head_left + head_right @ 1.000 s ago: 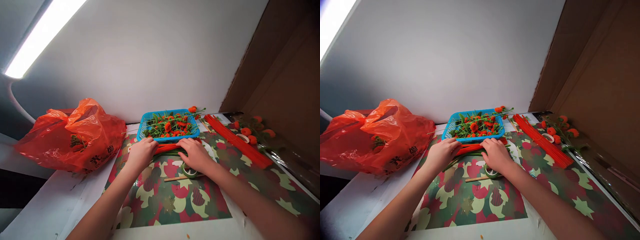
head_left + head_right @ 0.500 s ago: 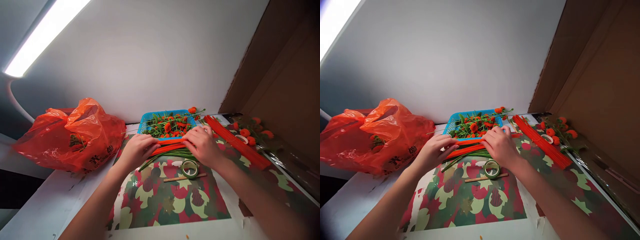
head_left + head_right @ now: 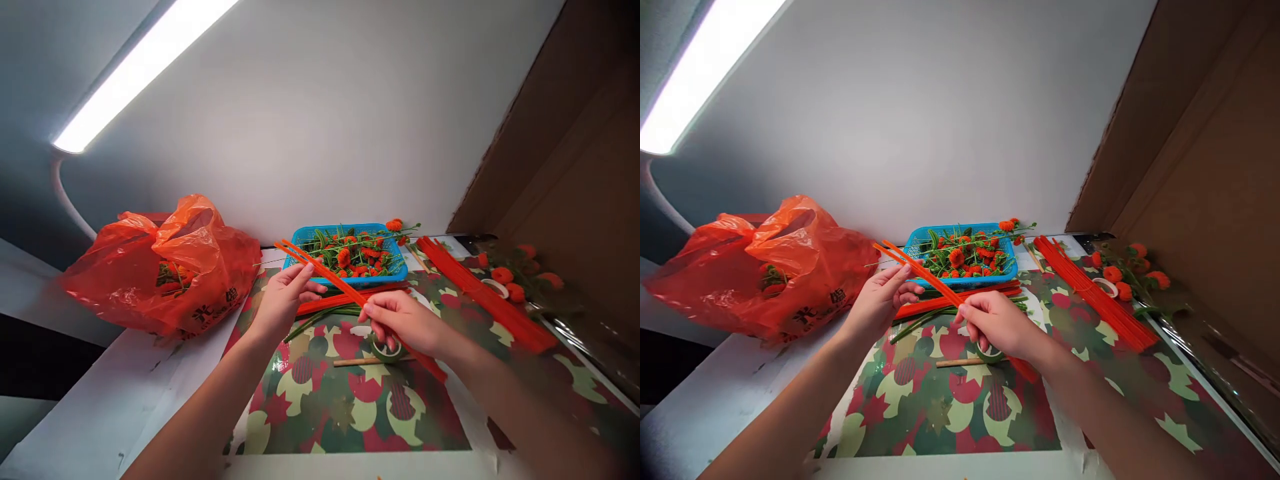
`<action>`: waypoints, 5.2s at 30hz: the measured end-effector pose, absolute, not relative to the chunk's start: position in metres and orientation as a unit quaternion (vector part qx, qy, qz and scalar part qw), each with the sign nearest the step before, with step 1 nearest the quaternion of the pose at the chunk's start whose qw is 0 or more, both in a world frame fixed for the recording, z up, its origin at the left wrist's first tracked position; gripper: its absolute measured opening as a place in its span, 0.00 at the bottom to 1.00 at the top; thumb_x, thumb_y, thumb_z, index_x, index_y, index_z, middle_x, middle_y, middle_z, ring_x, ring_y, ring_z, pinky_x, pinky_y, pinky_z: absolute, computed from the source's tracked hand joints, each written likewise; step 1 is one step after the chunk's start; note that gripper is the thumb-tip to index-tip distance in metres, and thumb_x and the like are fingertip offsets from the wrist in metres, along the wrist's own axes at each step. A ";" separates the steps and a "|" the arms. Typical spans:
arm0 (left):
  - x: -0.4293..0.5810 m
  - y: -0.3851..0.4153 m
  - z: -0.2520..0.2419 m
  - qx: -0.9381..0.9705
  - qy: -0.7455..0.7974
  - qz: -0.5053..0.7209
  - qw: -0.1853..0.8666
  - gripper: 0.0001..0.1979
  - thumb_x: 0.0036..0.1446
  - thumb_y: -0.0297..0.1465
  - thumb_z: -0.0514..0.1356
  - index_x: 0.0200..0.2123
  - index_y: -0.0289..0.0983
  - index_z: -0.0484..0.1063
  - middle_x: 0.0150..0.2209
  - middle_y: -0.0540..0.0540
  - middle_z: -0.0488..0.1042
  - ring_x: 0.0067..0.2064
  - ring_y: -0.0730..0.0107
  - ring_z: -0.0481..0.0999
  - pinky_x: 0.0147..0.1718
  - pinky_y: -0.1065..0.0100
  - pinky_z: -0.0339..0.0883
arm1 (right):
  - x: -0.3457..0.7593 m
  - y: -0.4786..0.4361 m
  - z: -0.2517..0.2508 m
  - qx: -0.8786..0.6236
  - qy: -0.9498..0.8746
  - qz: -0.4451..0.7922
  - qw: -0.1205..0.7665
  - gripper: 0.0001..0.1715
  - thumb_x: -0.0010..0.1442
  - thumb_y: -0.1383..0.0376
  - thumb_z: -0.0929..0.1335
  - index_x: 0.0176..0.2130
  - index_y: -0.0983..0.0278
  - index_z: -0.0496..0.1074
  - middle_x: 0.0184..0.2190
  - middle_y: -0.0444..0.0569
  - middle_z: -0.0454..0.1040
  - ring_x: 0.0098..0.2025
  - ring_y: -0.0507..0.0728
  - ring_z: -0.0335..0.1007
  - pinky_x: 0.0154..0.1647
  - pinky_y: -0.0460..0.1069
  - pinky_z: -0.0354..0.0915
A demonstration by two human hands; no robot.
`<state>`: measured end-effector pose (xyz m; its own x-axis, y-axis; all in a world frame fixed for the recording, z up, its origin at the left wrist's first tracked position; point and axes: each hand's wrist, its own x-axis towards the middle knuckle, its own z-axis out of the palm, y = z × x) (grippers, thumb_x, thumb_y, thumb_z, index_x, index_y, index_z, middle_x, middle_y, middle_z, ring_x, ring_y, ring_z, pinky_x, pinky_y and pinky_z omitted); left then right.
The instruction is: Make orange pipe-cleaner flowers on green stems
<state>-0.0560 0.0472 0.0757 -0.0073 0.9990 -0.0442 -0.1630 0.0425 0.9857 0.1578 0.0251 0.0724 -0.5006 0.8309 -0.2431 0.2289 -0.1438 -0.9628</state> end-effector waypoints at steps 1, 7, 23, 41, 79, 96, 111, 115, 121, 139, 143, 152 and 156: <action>-0.055 0.047 0.075 0.437 0.469 0.544 0.541 0.18 0.47 0.41 0.66 0.35 0.32 0.73 0.32 0.47 0.74 0.25 0.80 0.73 0.22 0.79 0.68 | 0.158 0.024 0.072 -0.422 -0.596 0.648 0.215 0.21 0.58 0.50 0.64 0.30 0.65 0.70 0.18 0.40 0.67 0.16 0.47 0.60 0.19 0.43 0.57; -0.052 0.044 0.072 0.470 0.475 0.461 0.584 0.16 0.47 0.41 0.66 0.28 0.33 0.71 0.24 0.50 0.72 0.23 0.78 0.72 0.22 0.77 0.67 | 0.156 0.023 0.072 -0.377 -0.592 0.688 0.185 0.19 0.55 0.51 0.68 0.35 0.65 0.73 0.30 0.47 0.76 0.25 0.50 0.71 0.27 0.45 0.64; -0.075 0.045 0.099 0.480 0.471 0.531 0.516 0.20 0.51 0.37 0.62 0.45 0.33 0.74 0.24 0.50 0.69 0.22 0.78 0.65 0.23 0.73 0.65 | 0.203 0.044 0.108 -0.422 -0.507 0.461 0.594 0.15 0.55 0.52 0.69 0.35 0.61 0.73 0.19 0.38 0.58 0.18 0.46 0.49 0.21 0.45 0.56; -0.033 0.022 0.072 0.752 0.441 0.409 0.271 0.09 0.59 0.32 0.57 0.38 0.39 0.78 0.31 0.47 0.78 0.29 0.73 0.74 0.27 0.73 0.67 | 0.161 0.024 0.075 -0.460 -0.784 0.299 0.290 0.15 0.63 0.63 0.60 0.25 0.63 0.64 0.18 0.40 0.62 0.21 0.49 0.54 0.23 0.45 0.49; -0.034 0.018 0.074 0.789 0.326 0.412 0.319 0.06 0.57 0.30 0.59 0.30 0.36 0.74 0.27 0.45 0.74 0.28 0.74 0.71 0.24 0.74 0.63 | 0.167 0.039 0.059 -0.233 -0.491 0.814 0.203 0.19 0.55 0.54 0.70 0.30 0.69 0.71 0.18 0.36 0.52 0.20 0.45 0.41 0.21 0.44 0.41; -0.031 0.013 0.081 0.769 0.429 0.353 0.317 0.11 0.56 0.35 0.59 0.25 0.35 0.72 0.22 0.49 0.71 0.23 0.78 0.64 0.22 0.75 0.57 | 0.168 0.026 0.080 -0.372 -0.831 0.289 0.295 0.13 0.60 0.61 0.64 0.28 0.64 0.73 0.23 0.45 0.72 0.25 0.50 0.62 0.28 0.46 0.54; -0.034 0.019 0.069 0.859 0.353 0.367 0.054 0.07 0.59 0.32 0.57 0.37 0.39 0.74 0.34 0.46 0.76 0.32 0.74 0.74 0.29 0.74 0.68 | 0.167 0.029 0.074 -0.420 -0.747 0.438 0.273 0.14 0.58 0.57 0.66 0.28 0.65 0.71 0.22 0.44 0.70 0.21 0.49 0.60 0.21 0.44 0.52; -0.037 0.019 0.065 0.897 0.293 0.321 -0.082 0.09 0.61 0.27 0.53 0.36 0.38 0.74 0.33 0.47 0.76 0.32 0.74 0.74 0.30 0.73 0.67 | 0.169 0.031 0.074 -0.421 -0.696 0.532 0.234 0.15 0.57 0.55 0.66 0.29 0.65 0.69 0.19 0.40 0.62 0.19 0.47 0.53 0.17 0.43 0.47; -0.033 0.015 0.067 0.885 0.353 0.302 0.018 0.11 0.62 0.28 0.51 0.33 0.37 0.74 0.29 0.47 0.74 0.27 0.76 0.69 0.23 0.75 0.60 | 0.169 0.027 0.080 -0.398 -0.808 0.356 0.248 0.12 0.61 0.61 0.63 0.28 0.64 0.67 0.21 0.41 0.63 0.23 0.49 0.55 0.25 0.45 0.52; -0.039 0.020 0.075 0.883 0.317 0.327 0.113 0.06 0.58 0.30 0.57 0.36 0.39 0.74 0.33 0.47 0.76 0.30 0.74 0.73 0.28 0.74 0.65 | 0.171 0.030 0.082 -0.399 -0.711 0.541 0.206 0.12 0.60 0.58 0.64 0.29 0.64 0.65 0.21 0.38 0.57 0.22 0.48 0.51 0.22 0.44 0.47; -0.043 0.019 0.075 0.924 0.220 0.305 -0.061 0.08 0.59 0.26 0.55 0.39 0.39 0.73 0.33 0.48 0.77 0.31 0.74 0.74 0.29 0.73 0.64 | 0.174 0.035 0.081 -0.366 -0.623 0.670 0.171 0.15 0.53 0.56 0.68 0.27 0.66 0.66 0.22 0.39 0.60 0.23 0.47 0.51 0.22 0.44 0.47; -0.038 0.018 0.068 0.903 0.222 0.366 -0.031 0.05 0.58 0.25 0.57 0.36 0.37 0.72 0.30 0.48 0.76 0.29 0.76 0.72 0.26 0.74 0.63 | 0.173 0.036 0.074 -0.330 -0.598 0.710 0.171 0.17 0.53 0.55 0.69 0.27 0.66 0.66 0.22 0.40 0.61 0.22 0.46 0.52 0.22 0.44 0.49; -0.030 0.012 0.069 0.827 0.352 0.400 0.178 0.05 0.58 0.29 0.58 0.30 0.35 0.72 0.26 0.48 0.73 0.26 0.77 0.69 0.23 0.75 0.61 | 0.173 0.026 0.084 -0.381 -0.743 0.500 0.228 0.16 0.62 0.55 0.62 0.31 0.64 0.66 0.22 0.40 0.62 0.23 0.48 0.53 0.26 0.45 0.51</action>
